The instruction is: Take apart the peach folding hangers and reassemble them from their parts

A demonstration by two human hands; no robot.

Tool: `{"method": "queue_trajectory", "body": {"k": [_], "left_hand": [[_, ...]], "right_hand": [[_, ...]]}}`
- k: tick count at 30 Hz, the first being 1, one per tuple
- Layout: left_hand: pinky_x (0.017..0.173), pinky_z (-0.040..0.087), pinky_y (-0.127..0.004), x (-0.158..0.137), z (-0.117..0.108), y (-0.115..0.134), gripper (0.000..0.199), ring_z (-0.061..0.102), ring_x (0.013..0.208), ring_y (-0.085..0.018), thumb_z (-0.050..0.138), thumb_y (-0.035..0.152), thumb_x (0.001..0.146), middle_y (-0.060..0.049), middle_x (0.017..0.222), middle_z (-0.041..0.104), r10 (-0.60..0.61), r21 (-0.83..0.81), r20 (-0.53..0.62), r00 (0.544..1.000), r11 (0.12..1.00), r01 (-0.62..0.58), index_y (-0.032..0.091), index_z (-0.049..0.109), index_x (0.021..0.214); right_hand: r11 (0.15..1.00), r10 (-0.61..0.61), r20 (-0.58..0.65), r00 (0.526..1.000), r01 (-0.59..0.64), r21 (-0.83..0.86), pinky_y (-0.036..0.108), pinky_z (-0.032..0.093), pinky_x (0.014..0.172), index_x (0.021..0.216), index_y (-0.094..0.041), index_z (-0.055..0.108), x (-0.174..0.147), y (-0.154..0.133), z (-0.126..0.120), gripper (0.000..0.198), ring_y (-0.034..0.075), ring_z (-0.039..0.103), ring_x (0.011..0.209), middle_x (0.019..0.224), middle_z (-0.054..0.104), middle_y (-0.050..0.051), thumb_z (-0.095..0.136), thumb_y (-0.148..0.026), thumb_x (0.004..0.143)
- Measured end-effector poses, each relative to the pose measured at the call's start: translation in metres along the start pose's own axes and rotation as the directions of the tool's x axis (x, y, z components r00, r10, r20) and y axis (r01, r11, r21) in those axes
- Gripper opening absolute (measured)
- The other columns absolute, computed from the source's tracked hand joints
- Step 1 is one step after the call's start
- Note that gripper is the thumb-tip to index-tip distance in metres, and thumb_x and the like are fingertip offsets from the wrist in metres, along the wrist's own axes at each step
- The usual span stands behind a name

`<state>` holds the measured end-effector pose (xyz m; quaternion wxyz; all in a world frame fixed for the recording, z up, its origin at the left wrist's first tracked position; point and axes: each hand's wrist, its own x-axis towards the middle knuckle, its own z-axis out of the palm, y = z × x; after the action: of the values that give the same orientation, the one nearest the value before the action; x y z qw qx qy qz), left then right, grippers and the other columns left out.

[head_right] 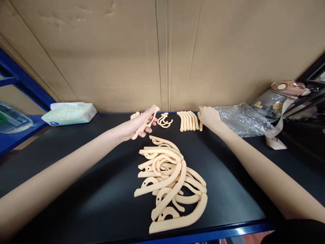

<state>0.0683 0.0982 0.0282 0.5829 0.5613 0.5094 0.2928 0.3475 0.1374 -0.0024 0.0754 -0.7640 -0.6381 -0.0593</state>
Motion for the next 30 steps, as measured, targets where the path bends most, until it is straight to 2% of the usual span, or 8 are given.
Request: {"method": "queue_trajectory", "body": {"k": [7,13,17,21,24,25,28,30], "left_hand": [[0.034,0.018,-0.017,0.000,0.003,0.001,0.044,0.038,0.046,-0.004,0.065,0.059,0.076,-0.001,0.076,0.052,-0.073,-0.163,-0.001,0.997,0.984,0.072,0.017,0.054,0.073],[0.036,0.032,-0.017,0.000,0.002,0.003,0.031,0.046,0.048,-0.006,0.073,0.041,0.077,0.001,0.063,0.050,-0.011,-0.177,0.010,1.000,0.984,0.013,0.014,0.059,0.072],[0.049,0.050,-0.025,0.006,-0.001,-0.001,0.017,0.053,0.049,-0.009,0.057,0.026,0.091,0.000,0.063,0.055,0.003,-0.243,-0.042,0.999,0.970,-0.013,0.013,0.058,0.080],[0.067,0.057,-0.036,0.006,0.003,-0.001,0.015,0.066,0.060,-0.015,0.038,0.020,0.098,-0.005,0.076,0.066,0.041,-0.342,-0.099,0.994,0.937,-0.072,0.015,0.049,0.089],[0.078,0.056,-0.039,0.000,0.010,0.004,0.017,0.070,0.073,-0.020,0.034,0.022,0.099,-0.012,0.086,0.070,0.095,-0.400,-0.048,0.994,0.911,-0.106,0.015,0.046,0.089],[0.081,0.055,-0.040,-0.002,0.013,0.005,0.017,0.071,0.077,-0.021,0.034,0.022,0.099,-0.014,0.088,0.070,0.120,-0.421,-0.020,0.993,0.899,-0.118,0.015,0.046,0.089],[0.086,0.051,-0.042,-0.007,0.017,0.008,0.016,0.069,0.088,-0.023,0.039,0.022,0.097,-0.016,0.098,0.069,0.212,-0.428,-0.018,0.977,0.881,-0.199,0.014,0.047,0.085],[0.088,0.049,-0.039,-0.008,0.016,0.010,0.015,0.065,0.095,-0.021,0.045,0.021,0.095,-0.014,0.107,0.066,0.255,-0.334,-0.112,0.960,0.901,-0.278,0.014,0.050,0.083]], "right_hand": [[0.998,0.027,0.015,1.000,-0.026,-0.050,0.044,0.045,0.080,0.107,-0.003,0.063,-0.001,-0.004,0.013,0.038,0.037,0.063,0.101,0.104,0.066,0.029,0.039,-0.027,0.091],[0.998,0.042,-0.008,0.999,-0.042,0.036,0.042,0.045,0.079,0.109,-0.009,0.061,-0.002,-0.006,0.010,0.042,0.034,0.065,0.097,0.103,0.068,0.024,0.030,-0.032,0.095],[0.992,0.030,-0.065,0.997,-0.021,0.122,0.043,0.044,0.079,0.106,-0.009,0.061,-0.007,-0.012,-0.001,0.040,0.036,0.064,0.097,0.102,0.068,0.025,0.032,-0.035,0.095],[0.952,-0.095,-0.108,0.990,0.122,0.280,0.037,0.045,0.077,0.097,-0.015,0.065,-0.026,-0.037,-0.017,0.046,0.029,0.065,0.092,0.098,0.070,0.016,0.034,-0.048,0.095],[0.828,-0.284,-0.081,0.955,0.287,0.483,0.027,0.046,0.069,0.088,-0.020,0.067,-0.044,-0.064,-0.029,0.055,0.017,0.065,0.076,0.087,0.071,0.005,0.027,-0.057,0.095],[0.697,-0.355,-0.099,0.930,0.334,0.635,0.026,0.046,0.067,0.085,-0.019,0.067,-0.050,-0.071,-0.032,0.051,0.016,0.063,0.073,0.083,0.071,0.005,0.035,-0.058,0.093],[0.444,-0.343,-0.152,0.927,0.302,0.844,0.027,0.045,0.062,0.077,-0.017,0.066,-0.058,-0.079,-0.038,0.038,0.015,0.060,0.066,0.073,0.067,0.004,0.055,-0.052,0.085],[0.426,-0.288,-0.186,0.939,0.300,0.854,0.027,0.044,0.062,0.078,-0.017,0.067,-0.057,-0.075,-0.042,0.032,0.014,0.058,0.065,0.073,0.067,0.003,0.059,-0.048,0.084]]}}
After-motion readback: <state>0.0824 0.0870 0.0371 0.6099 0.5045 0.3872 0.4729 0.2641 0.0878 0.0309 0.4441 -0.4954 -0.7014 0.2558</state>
